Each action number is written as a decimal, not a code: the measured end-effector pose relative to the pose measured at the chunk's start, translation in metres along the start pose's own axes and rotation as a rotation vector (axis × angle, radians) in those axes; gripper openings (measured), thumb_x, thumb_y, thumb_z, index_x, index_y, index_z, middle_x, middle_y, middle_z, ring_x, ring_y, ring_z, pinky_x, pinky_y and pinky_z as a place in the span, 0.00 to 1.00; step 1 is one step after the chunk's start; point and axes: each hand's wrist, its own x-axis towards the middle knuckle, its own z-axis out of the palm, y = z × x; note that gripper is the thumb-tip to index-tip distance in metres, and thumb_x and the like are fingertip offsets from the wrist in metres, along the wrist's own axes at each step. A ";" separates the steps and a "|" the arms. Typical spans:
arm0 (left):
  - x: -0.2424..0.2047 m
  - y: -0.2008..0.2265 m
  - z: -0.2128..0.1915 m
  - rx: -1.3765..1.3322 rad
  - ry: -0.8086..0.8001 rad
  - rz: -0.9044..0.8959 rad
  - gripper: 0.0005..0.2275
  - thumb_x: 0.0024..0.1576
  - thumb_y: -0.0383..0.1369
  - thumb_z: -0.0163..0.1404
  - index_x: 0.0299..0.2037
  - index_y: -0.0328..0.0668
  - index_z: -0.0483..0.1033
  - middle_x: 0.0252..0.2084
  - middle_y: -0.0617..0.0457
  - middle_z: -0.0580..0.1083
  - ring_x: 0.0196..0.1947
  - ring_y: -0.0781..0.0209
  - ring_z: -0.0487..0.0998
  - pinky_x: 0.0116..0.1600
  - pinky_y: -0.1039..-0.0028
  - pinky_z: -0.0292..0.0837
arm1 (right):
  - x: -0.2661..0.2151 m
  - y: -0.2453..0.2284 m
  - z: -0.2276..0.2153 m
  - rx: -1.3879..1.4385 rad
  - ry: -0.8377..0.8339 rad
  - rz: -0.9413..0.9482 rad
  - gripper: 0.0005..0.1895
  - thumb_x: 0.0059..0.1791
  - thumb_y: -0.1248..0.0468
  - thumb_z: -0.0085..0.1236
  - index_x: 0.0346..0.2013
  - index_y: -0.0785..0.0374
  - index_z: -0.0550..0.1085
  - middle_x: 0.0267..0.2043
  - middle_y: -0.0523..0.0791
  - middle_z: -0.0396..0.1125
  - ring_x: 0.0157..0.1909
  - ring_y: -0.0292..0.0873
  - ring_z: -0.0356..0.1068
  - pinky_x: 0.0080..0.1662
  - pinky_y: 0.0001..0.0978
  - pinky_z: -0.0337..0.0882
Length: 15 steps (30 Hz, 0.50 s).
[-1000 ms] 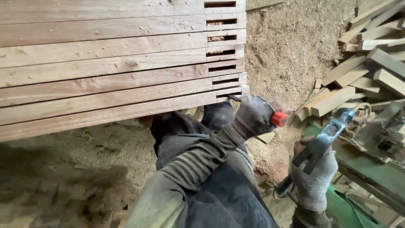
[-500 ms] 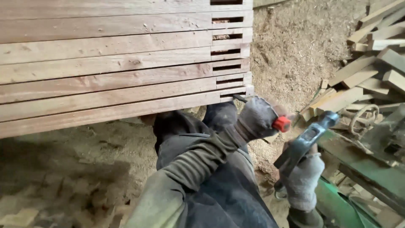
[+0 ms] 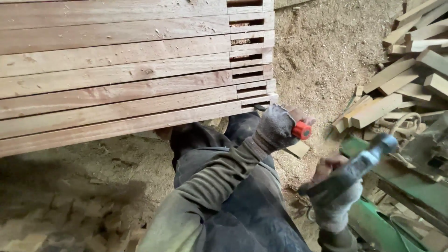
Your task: Using a hammer and chisel to clean out and refine mortise slots in wooden planks
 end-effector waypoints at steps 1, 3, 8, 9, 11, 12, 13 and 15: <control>-0.002 -0.002 0.003 0.016 0.011 -0.005 0.07 0.53 0.41 0.55 0.27 0.59 0.69 0.22 0.63 0.68 0.24 0.59 0.75 0.36 0.70 0.72 | 0.003 0.006 0.008 -0.049 -0.042 0.000 0.15 0.49 0.52 0.60 0.33 0.61 0.74 0.27 0.55 0.71 0.40 0.63 0.75 0.43 0.58 0.72; -0.003 -0.006 0.004 0.017 0.018 0.000 0.07 0.52 0.41 0.56 0.28 0.60 0.70 0.23 0.64 0.68 0.25 0.61 0.75 0.38 0.71 0.72 | 0.005 0.021 0.022 -0.097 -0.071 0.011 0.14 0.46 0.53 0.60 0.31 0.62 0.75 0.26 0.55 0.71 0.39 0.62 0.76 0.41 0.57 0.73; 0.014 -0.035 -0.023 -0.106 -0.105 -0.044 0.14 0.47 0.42 0.62 0.21 0.50 0.70 0.15 0.56 0.69 0.22 0.49 0.75 0.34 0.65 0.73 | -0.010 0.036 0.002 0.034 -0.005 0.083 0.18 0.46 0.55 0.60 0.26 0.70 0.75 0.25 0.61 0.69 0.42 0.66 0.73 0.41 0.63 0.62; -0.004 -0.020 -0.027 -0.101 -0.109 -0.087 0.14 0.47 0.42 0.62 0.21 0.50 0.70 0.15 0.56 0.69 0.22 0.49 0.75 0.34 0.65 0.73 | -0.023 0.042 -0.013 0.012 -0.042 0.088 0.18 0.46 0.55 0.60 0.26 0.70 0.75 0.25 0.61 0.69 0.42 0.66 0.73 0.41 0.63 0.62; 0.011 -0.029 -0.018 0.036 -0.177 0.021 0.20 0.53 0.56 0.55 0.26 0.49 0.70 0.19 0.50 0.68 0.20 0.47 0.70 0.28 0.59 0.62 | -0.016 0.032 -0.027 0.161 0.057 0.004 0.08 0.48 0.62 0.58 0.41 0.55 0.73 0.31 0.47 0.74 0.33 0.51 0.75 0.39 0.45 0.71; 0.014 -0.011 -0.012 0.029 -0.186 0.005 0.20 0.53 0.56 0.55 0.26 0.49 0.70 0.19 0.50 0.68 0.20 0.47 0.70 0.28 0.59 0.62 | -0.017 0.040 -0.034 0.152 0.046 0.016 0.08 0.48 0.62 0.58 0.41 0.55 0.73 0.31 0.47 0.74 0.33 0.51 0.75 0.39 0.45 0.71; 0.017 0.006 -0.008 0.057 -0.177 0.041 0.19 0.57 0.54 0.49 0.24 0.52 0.67 0.19 0.54 0.65 0.18 0.53 0.66 0.26 0.63 0.62 | -0.019 0.047 -0.041 0.232 0.119 -0.151 0.11 0.50 0.70 0.59 0.47 0.62 0.71 0.37 0.49 0.73 0.35 0.48 0.74 0.41 0.41 0.74; 0.024 0.023 -0.003 0.109 -0.147 0.080 0.19 0.62 0.53 0.44 0.22 0.55 0.63 0.18 0.57 0.62 0.15 0.60 0.62 0.24 0.67 0.61 | -0.011 0.052 -0.050 0.318 0.187 -0.350 0.15 0.53 0.77 0.61 0.52 0.68 0.70 0.44 0.51 0.72 0.37 0.45 0.72 0.43 0.37 0.77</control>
